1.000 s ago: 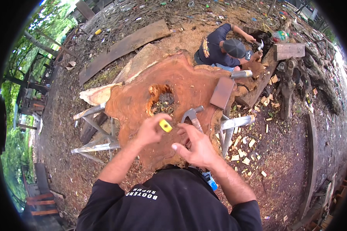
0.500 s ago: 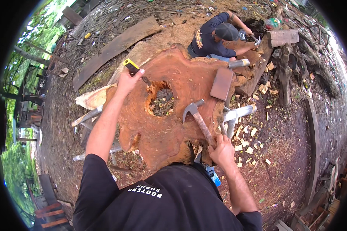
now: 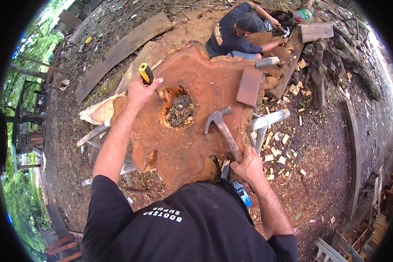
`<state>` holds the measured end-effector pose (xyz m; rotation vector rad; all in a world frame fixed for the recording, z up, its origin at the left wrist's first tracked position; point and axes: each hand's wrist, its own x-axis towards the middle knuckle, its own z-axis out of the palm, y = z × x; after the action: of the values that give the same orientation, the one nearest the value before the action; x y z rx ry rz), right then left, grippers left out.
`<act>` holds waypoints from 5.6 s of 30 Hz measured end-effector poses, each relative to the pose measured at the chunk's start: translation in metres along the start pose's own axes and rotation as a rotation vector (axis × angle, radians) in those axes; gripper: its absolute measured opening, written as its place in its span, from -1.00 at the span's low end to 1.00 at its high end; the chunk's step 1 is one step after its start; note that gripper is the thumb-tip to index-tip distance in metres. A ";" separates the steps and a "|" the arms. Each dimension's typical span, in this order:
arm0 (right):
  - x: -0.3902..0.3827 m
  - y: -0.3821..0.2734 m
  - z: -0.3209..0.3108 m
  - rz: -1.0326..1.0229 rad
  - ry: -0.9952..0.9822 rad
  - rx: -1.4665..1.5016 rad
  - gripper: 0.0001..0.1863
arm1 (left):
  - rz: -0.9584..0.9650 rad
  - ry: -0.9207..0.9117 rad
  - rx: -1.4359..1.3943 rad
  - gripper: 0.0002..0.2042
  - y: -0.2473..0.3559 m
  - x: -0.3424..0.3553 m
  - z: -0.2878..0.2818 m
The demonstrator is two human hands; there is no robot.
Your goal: The person uses a hammer and a chisel to hollow out the center of a large wooden slab resting on sawhorses. The person repeatedly strikes the chisel with the hammer to remove wood chips from a central hole.
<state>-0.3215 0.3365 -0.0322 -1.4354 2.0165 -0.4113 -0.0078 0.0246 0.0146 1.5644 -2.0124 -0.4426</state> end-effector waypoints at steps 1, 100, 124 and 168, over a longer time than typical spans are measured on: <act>0.001 0.001 0.001 0.016 -0.017 0.031 -0.51 | 0.020 0.005 0.010 -0.41 0.001 -0.001 0.000; 0.101 -0.154 -0.093 -0.248 -0.172 0.292 -0.52 | -0.094 -0.225 0.066 -0.61 -0.003 0.010 -0.001; 0.129 -0.274 -0.151 -0.613 0.220 0.089 -0.55 | -0.010 -0.135 -0.080 -0.58 -0.035 0.003 0.017; 0.116 -0.184 -0.072 -0.225 -0.079 0.155 -0.48 | -0.011 -0.167 -0.146 -0.74 -0.024 -0.012 0.037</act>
<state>-0.2578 0.1554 0.0934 -1.5603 1.7279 -0.5837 -0.0087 0.0268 -0.0310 1.4925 -2.0435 -0.7291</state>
